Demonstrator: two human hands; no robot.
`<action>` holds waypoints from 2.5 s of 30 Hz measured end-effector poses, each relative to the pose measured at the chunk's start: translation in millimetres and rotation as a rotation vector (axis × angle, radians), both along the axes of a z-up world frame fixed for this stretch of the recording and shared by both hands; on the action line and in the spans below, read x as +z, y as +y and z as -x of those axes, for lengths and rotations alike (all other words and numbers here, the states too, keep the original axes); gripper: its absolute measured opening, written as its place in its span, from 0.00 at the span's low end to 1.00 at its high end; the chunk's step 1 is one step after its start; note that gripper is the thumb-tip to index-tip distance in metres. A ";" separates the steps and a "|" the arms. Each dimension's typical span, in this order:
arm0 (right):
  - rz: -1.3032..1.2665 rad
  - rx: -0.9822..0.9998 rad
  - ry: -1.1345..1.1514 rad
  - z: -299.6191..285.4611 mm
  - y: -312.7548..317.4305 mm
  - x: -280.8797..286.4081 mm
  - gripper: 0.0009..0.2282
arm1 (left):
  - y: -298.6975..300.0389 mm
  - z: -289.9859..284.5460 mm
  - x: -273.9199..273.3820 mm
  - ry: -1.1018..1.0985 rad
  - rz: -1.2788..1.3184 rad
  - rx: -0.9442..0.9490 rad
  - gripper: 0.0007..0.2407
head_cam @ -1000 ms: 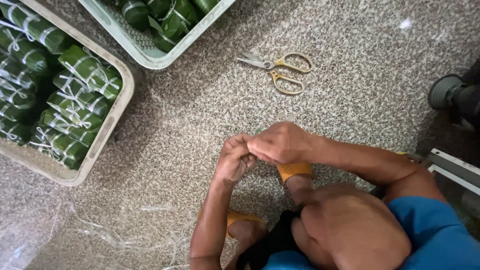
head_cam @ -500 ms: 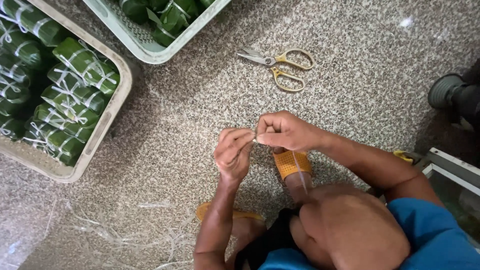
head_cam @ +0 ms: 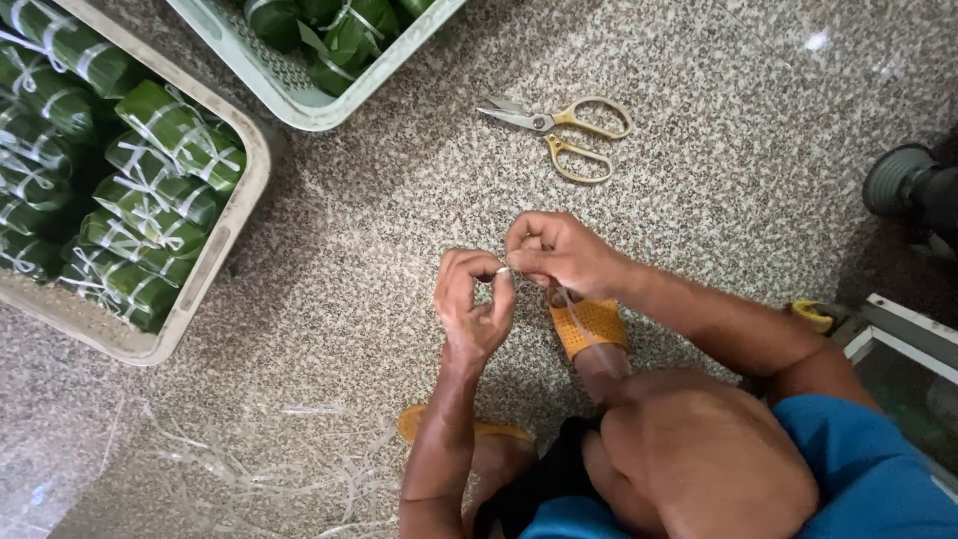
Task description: The person is tying small leaf-wrapped sticky rice cakes with thin plastic string.
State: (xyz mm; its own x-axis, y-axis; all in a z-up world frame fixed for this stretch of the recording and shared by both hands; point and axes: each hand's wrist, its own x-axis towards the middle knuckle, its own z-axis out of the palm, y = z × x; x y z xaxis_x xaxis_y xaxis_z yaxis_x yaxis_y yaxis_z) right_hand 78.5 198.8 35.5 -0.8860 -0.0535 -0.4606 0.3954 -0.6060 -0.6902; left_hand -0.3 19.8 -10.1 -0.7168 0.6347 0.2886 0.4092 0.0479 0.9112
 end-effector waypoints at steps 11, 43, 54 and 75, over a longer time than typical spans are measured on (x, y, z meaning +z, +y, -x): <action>-0.528 -0.174 0.217 -4.8 -10.6 0.7 0.04 | 1.3 3.4 11.4 -0.231 0.026 0.104 0.04; 0.100 -0.345 -0.002 -8.3 -29.6 -18.2 0.04 | 18.0 0.5 30.9 -0.606 -0.166 -0.022 0.12; 0.033 -0.303 -0.047 -29.1 -41.7 -13.9 0.03 | -8.9 56.8 10.3 -0.483 -0.023 0.204 0.09; 0.129 -0.836 0.086 -1.1 20.9 -47.1 0.05 | 10.0 -57.8 25.9 -1.351 0.098 -0.447 0.16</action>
State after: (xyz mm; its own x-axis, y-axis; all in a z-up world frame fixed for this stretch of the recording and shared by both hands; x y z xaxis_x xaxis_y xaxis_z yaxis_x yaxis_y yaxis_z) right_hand 79.5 219.8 -11.7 -0.6889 0.5870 -0.4253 -0.2679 -0.7513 -0.6031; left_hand 57.5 29.9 15.9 -0.1392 0.8542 -0.5009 -0.7592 0.2327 0.6079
